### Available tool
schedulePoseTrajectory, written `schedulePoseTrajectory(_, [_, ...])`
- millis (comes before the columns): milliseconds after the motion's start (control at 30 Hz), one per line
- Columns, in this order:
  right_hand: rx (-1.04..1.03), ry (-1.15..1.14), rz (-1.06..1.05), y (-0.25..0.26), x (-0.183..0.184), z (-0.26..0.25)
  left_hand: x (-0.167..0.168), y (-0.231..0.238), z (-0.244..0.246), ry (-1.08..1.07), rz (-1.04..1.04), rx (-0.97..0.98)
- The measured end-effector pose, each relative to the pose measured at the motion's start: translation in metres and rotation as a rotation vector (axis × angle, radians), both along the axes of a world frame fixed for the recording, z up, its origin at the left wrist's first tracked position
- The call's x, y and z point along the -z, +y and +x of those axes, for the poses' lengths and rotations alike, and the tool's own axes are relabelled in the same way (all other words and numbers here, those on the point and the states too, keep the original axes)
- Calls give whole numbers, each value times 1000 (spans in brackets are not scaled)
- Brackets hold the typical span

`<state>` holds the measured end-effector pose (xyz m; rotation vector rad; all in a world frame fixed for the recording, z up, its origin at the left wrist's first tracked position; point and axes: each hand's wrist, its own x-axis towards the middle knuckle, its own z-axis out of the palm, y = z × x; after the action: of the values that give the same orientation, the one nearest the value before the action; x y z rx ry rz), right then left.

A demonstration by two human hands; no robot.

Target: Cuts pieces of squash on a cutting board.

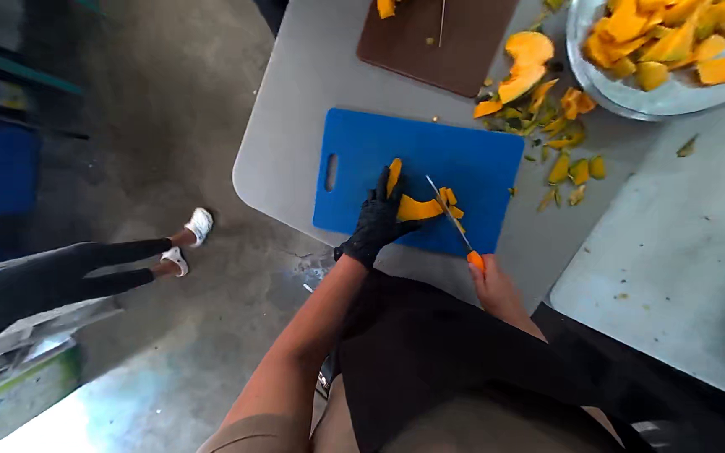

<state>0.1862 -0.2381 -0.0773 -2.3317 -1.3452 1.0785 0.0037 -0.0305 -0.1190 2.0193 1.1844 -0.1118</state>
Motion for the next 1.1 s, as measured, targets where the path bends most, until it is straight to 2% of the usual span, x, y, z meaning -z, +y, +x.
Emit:
schedulePoseTrajectory(100, [-30,-44,40,0,1,-1,4,-1,-3,-60,-5,-58])
schedulePoseTrajectory(267, [-84,-112,62,3,-2,1,4,-3,-7,-39,-38,-95])
schedulePoseTrajectory(500, [-113,-85,-220,21,-12,-6,6,-6,-7,-59,9,-92])
schedulePoseTrajectory(633, [-63,-21,-366,53,20,-16,11,-8,-10,-66,48,-74])
schedulePoseTrajectory(733, [-38,-23,-341,68,35,-18,12,-8,-10,-53,69,-68])
schedulePoseTrajectory(933, [-19,22,-122,51,9,-6,12,-9,-10,-39,42,-81])
schedulePoseTrajectory(1100, [-26,17,-92,35,-5,-9,12,-9,-11,-52,53,-80])
